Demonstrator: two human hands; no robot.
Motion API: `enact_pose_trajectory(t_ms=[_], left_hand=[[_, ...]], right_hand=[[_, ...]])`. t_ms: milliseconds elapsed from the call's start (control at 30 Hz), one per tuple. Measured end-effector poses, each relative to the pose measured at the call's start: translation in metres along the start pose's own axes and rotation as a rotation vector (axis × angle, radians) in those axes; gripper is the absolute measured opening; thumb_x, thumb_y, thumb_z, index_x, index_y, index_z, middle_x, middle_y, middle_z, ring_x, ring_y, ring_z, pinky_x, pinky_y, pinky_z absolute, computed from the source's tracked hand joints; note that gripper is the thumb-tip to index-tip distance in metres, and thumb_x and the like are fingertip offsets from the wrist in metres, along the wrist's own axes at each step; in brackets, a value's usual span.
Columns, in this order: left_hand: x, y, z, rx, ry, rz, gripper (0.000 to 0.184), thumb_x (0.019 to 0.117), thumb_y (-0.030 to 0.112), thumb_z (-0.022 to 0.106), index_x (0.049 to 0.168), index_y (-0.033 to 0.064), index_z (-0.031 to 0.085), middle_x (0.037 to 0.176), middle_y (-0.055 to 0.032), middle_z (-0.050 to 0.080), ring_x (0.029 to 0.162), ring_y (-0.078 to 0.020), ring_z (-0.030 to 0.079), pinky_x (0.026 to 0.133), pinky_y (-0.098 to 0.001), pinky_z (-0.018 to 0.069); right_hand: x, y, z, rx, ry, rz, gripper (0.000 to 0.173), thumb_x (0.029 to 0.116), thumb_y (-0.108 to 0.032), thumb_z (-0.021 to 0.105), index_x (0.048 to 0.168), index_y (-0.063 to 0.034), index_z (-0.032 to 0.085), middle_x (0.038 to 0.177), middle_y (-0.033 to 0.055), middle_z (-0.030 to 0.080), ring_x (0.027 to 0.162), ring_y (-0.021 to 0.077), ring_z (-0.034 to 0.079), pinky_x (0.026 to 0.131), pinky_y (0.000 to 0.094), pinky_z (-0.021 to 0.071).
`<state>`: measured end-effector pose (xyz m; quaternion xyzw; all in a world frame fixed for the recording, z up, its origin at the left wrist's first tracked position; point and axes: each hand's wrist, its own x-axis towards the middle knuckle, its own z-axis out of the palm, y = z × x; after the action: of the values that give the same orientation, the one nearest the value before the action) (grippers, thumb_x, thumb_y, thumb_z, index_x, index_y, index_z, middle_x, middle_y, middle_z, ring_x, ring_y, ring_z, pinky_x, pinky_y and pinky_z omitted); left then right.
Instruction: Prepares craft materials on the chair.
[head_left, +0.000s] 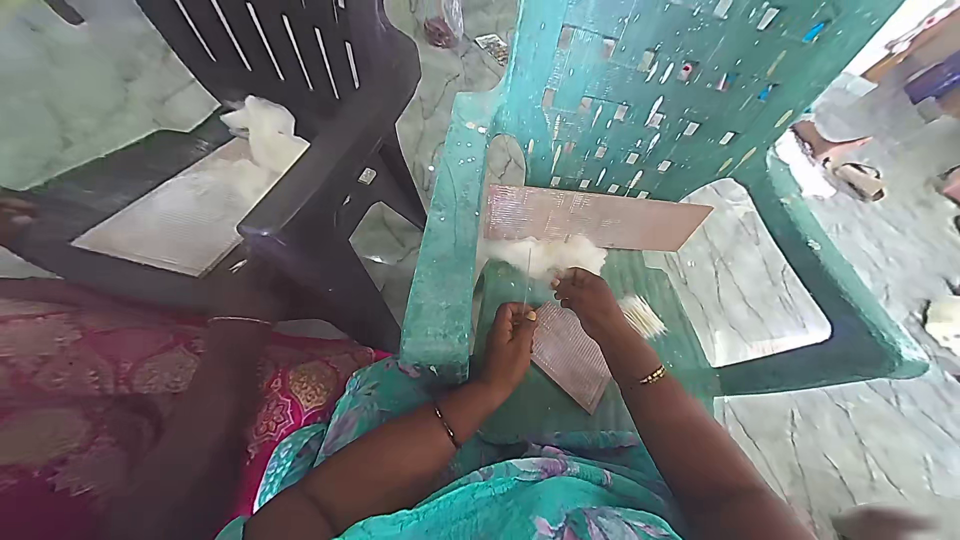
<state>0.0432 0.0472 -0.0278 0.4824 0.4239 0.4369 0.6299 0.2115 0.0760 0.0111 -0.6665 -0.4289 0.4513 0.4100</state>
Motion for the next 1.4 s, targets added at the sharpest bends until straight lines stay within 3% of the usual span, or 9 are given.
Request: enact_pose_trajectory(t_ms=[67, 200, 467, 633, 733, 933, 1067, 1200, 1400], left_hand=[[0.001, -0.001, -0.003, 0.05, 0.019, -0.009, 0.023, 0.1043, 0.017, 0.055, 0.12, -0.0005, 0.055, 0.097, -0.0063, 0.061, 0.064, -0.0054, 0.056, 0.062, -0.0216, 0.0504], [0.0, -0.001, -0.008, 0.098, 0.011, -0.034, 0.037, 0.1038, 0.023, 0.06, 0.133, 0.0018, 0.052, 0.093, -0.0075, 0.062, 0.067, -0.0087, 0.057, 0.064, -0.0253, 0.0508], [-0.022, -0.013, -0.008, -0.021, -0.35, 0.028, 0.029, 0.1025, 0.009, 0.048, 0.129, 0.0035, 0.059, 0.109, 0.0004, 0.067, 0.068, -0.0001, 0.056, 0.065, -0.0187, 0.0493], [-0.043, -0.01, 0.002, -0.04, -0.478, -0.035, 0.013, 0.0994, 0.009, 0.059, 0.11, 0.0045, 0.065, 0.08, 0.0074, 0.064, 0.064, 0.0009, 0.056, 0.062, -0.0175, 0.0497], [-0.047, -0.011, 0.005, 0.013, -0.462, -0.022, 0.009, 0.1019, 0.008, 0.057, 0.098, 0.0063, 0.065, 0.078, 0.007, 0.067, 0.061, 0.0009, 0.057, 0.061, -0.0172, 0.0493], [-0.047, -0.009, 0.003, 0.026, -0.382, -0.042, 0.014, 0.1038, 0.009, 0.055, 0.096, 0.0046, 0.065, 0.079, 0.0031, 0.067, 0.06, -0.0002, 0.056, 0.058, -0.0169, 0.048], [-0.042, -0.008, 0.002, 0.067, -0.315, -0.111, 0.016, 0.1046, 0.009, 0.055, 0.096, 0.0013, 0.066, 0.08, 0.0004, 0.069, 0.056, -0.0005, 0.054, 0.055, -0.0164, 0.0458], [-0.04, -0.004, 0.004, 0.082, -0.32, -0.16, 0.015, 0.1049, 0.009, 0.055, 0.098, 0.0015, 0.067, 0.078, 0.0016, 0.069, 0.054, 0.0005, 0.052, 0.053, -0.0158, 0.0445], [-0.04, -0.004, 0.004, 0.021, -0.382, -0.193, 0.032, 0.1102, 0.015, 0.041, 0.089, 0.0052, 0.063, 0.061, 0.0062, 0.056, 0.051, -0.0008, 0.05, 0.053, -0.0174, 0.0451]], right_hand=[[-0.014, -0.002, -0.007, 0.177, 0.014, 0.041, 0.001, 0.1002, -0.005, 0.062, 0.101, -0.0056, 0.062, 0.084, -0.0001, 0.065, 0.067, 0.0057, 0.058, 0.062, 0.0222, 0.0497], [-0.054, -0.002, -0.022, 0.427, -0.036, 0.114, 0.013, 0.1017, -0.002, 0.056, 0.092, -0.0076, 0.063, 0.076, -0.0005, 0.063, 0.061, 0.0061, 0.056, 0.06, 0.0218, 0.0502], [-0.117, 0.025, -0.032, 0.3, -0.076, 0.053, 0.006, 0.0975, 0.0, 0.063, 0.099, -0.0037, 0.068, 0.078, -0.0012, 0.068, 0.067, 0.0047, 0.061, 0.066, 0.0208, 0.0528], [-0.134, 0.036, -0.03, 0.234, -0.048, 0.078, 0.005, 0.0963, 0.0, 0.066, 0.101, -0.0028, 0.066, 0.076, -0.0023, 0.067, 0.067, 0.0037, 0.062, 0.066, 0.0201, 0.0523], [-0.136, 0.035, -0.032, 0.233, -0.041, 0.064, 0.006, 0.1009, -0.007, 0.062, 0.102, -0.0042, 0.068, 0.081, -0.0019, 0.068, 0.068, 0.0037, 0.061, 0.065, 0.0198, 0.0517], [-0.135, 0.034, -0.04, 0.273, 0.118, -0.018, 0.011, 0.1042, -0.011, 0.057, 0.102, -0.0061, 0.067, 0.086, -0.0019, 0.069, 0.071, 0.004, 0.061, 0.067, 0.021, 0.0508], [-0.136, 0.036, -0.043, 0.29, -0.011, -0.124, 0.011, 0.1012, -0.006, 0.058, 0.096, -0.007, 0.068, 0.081, -0.0042, 0.067, 0.072, 0.0032, 0.061, 0.071, 0.021, 0.0528], [-0.131, 0.038, -0.036, 0.048, -0.177, -0.107, 0.007, 0.0971, -0.005, 0.066, 0.092, -0.0029, 0.069, 0.074, -0.0047, 0.064, 0.069, 0.0005, 0.058, 0.069, 0.0202, 0.051], [-0.125, 0.041, -0.027, -0.214, -0.107, -0.105, 0.012, 0.0962, -0.016, 0.072, 0.092, -0.0043, 0.07, 0.07, -0.0023, 0.062, 0.062, 0.0018, 0.053, 0.062, 0.0224, 0.0455]])
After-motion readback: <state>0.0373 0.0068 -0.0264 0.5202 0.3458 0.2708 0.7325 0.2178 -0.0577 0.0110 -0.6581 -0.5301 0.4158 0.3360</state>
